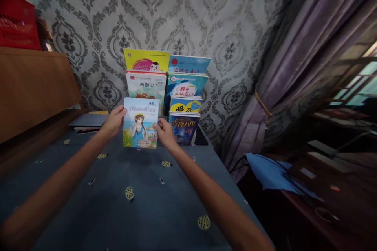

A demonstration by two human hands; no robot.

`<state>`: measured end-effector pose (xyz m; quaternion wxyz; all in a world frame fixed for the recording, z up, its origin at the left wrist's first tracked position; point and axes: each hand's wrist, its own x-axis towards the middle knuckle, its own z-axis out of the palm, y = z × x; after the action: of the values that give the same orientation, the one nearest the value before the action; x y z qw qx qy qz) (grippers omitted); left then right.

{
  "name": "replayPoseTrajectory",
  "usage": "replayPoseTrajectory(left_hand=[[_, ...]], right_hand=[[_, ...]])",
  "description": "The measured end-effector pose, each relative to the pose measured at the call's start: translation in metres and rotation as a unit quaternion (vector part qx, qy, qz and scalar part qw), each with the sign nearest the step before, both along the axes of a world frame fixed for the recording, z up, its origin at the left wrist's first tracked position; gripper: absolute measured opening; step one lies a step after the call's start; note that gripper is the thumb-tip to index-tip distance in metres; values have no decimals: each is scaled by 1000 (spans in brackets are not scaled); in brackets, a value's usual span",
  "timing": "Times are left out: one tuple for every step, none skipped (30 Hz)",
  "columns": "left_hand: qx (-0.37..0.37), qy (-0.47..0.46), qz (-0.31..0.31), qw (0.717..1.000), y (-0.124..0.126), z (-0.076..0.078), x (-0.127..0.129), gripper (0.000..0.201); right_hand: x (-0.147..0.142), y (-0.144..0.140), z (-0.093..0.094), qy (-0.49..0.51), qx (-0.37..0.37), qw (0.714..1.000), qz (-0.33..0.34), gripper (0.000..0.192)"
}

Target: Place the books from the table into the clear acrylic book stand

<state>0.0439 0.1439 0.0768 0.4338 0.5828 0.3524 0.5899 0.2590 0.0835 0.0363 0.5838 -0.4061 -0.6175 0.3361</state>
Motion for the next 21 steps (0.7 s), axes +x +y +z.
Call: replayPoseTrajectory(left_hand=[[7,4,3,1000,6,6,1,25],[13,7,6,1000,12,12,1,23],[19,11,9,1000,18,18,1,21],[28,16,13,999,24,24,2,20],[42,20,18,999,30,30,3,19],[61,24,23,998,36,36,3,19],[84,28,27,996,42,40,4,18],[110,32,31,993,47,44,5,18],[134,37,34,990,51,47,6,18],[154,42,36,986,54,49,6,18],[172,50,37,983,57,49,7,18],[186,60,38,980,59,48,7,18],[198,71,38,977,60,47,7,18],[206,84,38,974,61,44,7,19],[213,97,39,972,61,41,6,19],[216,110,42,969,61,38,5,19],[217,121,48,967,61,34,5,19],[216,130,57,966,60,31,4,18],[215,136,68,965,59,28,4,18],[212,143,80,963,57,26,4,17],[212,151,95,961,55,24,4,15]], right_hand=[[2,7,7,-8,11,1000,-5,22],[3,14,15,-16,23,1000,-10,21],[5,22,22,-31,41,999,-18,20],[7,30,30,-47,60,997,-24,18],[8,38,38,-60,78,995,-31,16],[9,46,45,-74,96,992,-43,14],[10,53,51,-86,114,988,-58,12],[11,60,56,-97,131,984,-74,11],[12,65,59,-107,145,979,-91,10],[13,70,60,-114,155,976,-106,10],[13,73,60,-119,160,973,-118,11],[13,74,58,-123,161,971,-128,11],[13,75,55,-126,158,970,-134,12],[13,75,51,-129,153,970,-137,13],[12,75,47,-133,149,970,-138,14],[12,74,42,-138,145,970,-140,15],[11,73,38,-144,142,969,-143,15],[11,72,34,-151,139,967,-150,15],[10,71,31,-160,136,965,-159,14],[9,70,29,-171,132,961,-172,14],[9,70,27,-185,127,957,-186,13]])
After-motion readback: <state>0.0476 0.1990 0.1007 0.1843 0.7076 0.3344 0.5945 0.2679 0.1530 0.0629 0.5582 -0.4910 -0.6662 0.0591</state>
